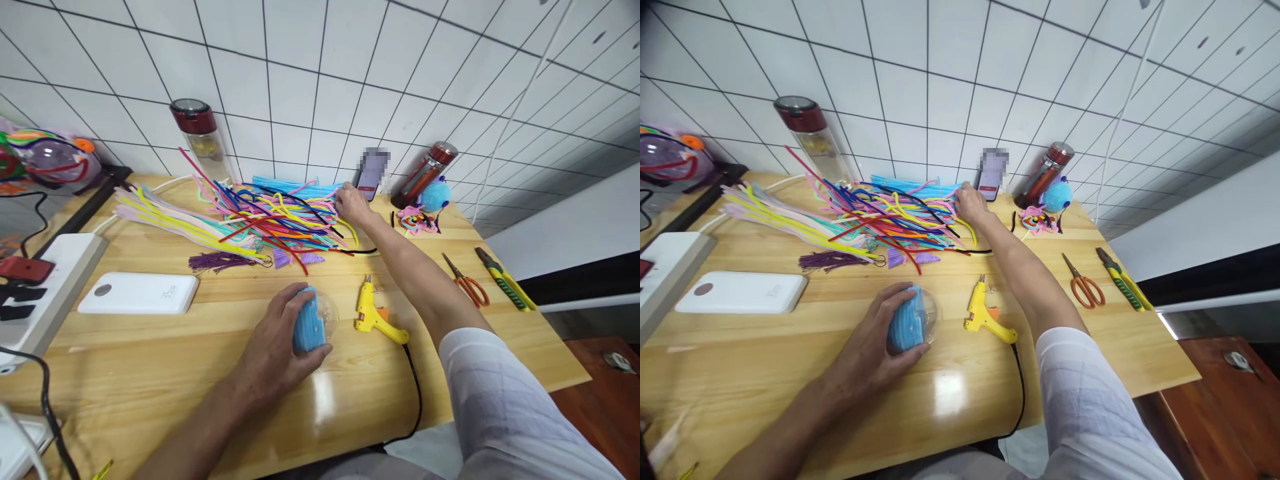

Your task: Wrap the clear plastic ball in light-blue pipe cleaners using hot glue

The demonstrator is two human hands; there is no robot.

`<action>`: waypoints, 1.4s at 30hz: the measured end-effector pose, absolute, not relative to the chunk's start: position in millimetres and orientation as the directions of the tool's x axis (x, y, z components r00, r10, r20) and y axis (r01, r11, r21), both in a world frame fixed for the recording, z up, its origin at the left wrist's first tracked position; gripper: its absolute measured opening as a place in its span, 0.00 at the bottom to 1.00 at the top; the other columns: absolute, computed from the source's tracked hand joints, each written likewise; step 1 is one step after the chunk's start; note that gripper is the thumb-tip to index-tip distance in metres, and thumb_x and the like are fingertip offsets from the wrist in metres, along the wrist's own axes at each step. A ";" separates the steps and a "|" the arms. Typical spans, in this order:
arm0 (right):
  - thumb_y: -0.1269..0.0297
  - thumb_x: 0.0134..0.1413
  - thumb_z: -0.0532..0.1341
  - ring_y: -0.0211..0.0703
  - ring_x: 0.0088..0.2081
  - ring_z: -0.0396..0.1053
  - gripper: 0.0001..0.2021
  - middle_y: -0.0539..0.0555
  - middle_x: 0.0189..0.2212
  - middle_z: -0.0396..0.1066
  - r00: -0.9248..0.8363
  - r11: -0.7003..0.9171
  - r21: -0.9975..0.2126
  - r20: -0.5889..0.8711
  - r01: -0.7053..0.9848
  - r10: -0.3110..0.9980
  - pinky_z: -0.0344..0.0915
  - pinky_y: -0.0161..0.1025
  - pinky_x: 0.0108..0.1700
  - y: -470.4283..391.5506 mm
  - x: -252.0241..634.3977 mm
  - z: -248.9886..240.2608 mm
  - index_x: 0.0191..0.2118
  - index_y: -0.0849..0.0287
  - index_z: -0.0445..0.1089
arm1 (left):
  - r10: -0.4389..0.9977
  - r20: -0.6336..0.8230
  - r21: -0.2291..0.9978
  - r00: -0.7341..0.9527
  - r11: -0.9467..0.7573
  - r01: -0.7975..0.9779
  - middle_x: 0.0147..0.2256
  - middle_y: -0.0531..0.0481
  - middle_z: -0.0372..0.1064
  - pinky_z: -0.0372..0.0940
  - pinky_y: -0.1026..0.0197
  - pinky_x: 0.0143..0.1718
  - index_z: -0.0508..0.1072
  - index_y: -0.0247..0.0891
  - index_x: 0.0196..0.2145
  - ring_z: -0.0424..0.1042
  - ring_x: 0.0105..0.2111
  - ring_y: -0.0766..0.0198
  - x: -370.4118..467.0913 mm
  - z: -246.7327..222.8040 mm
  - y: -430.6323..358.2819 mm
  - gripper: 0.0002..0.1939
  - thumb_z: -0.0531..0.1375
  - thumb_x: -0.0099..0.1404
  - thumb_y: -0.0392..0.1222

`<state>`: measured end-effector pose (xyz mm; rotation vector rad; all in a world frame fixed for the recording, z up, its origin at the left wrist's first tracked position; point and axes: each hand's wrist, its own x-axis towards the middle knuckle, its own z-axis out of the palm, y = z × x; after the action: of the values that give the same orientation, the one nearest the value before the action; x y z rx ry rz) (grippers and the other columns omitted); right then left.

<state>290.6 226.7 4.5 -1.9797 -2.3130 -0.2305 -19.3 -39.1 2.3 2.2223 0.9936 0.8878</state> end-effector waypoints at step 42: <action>0.70 0.69 0.52 0.64 0.54 0.71 0.17 0.70 0.57 0.74 -0.168 0.164 0.039 0.125 0.986 0.978 0.67 0.54 0.55 235.5 301.7 1.0 0.53 0.63 0.77 | 0.788 0.303 0.744 0.536 -0.547 0.383 0.68 0.32 0.62 0.66 0.30 0.70 0.58 0.44 0.70 0.65 0.71 0.37 -24.1 7.9 -34.8 0.44 0.74 0.64 0.47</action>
<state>301.7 235.5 1.0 -1.9796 -2.3417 -0.1703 -24.1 -34.8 7.9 2.1573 0.9437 0.8506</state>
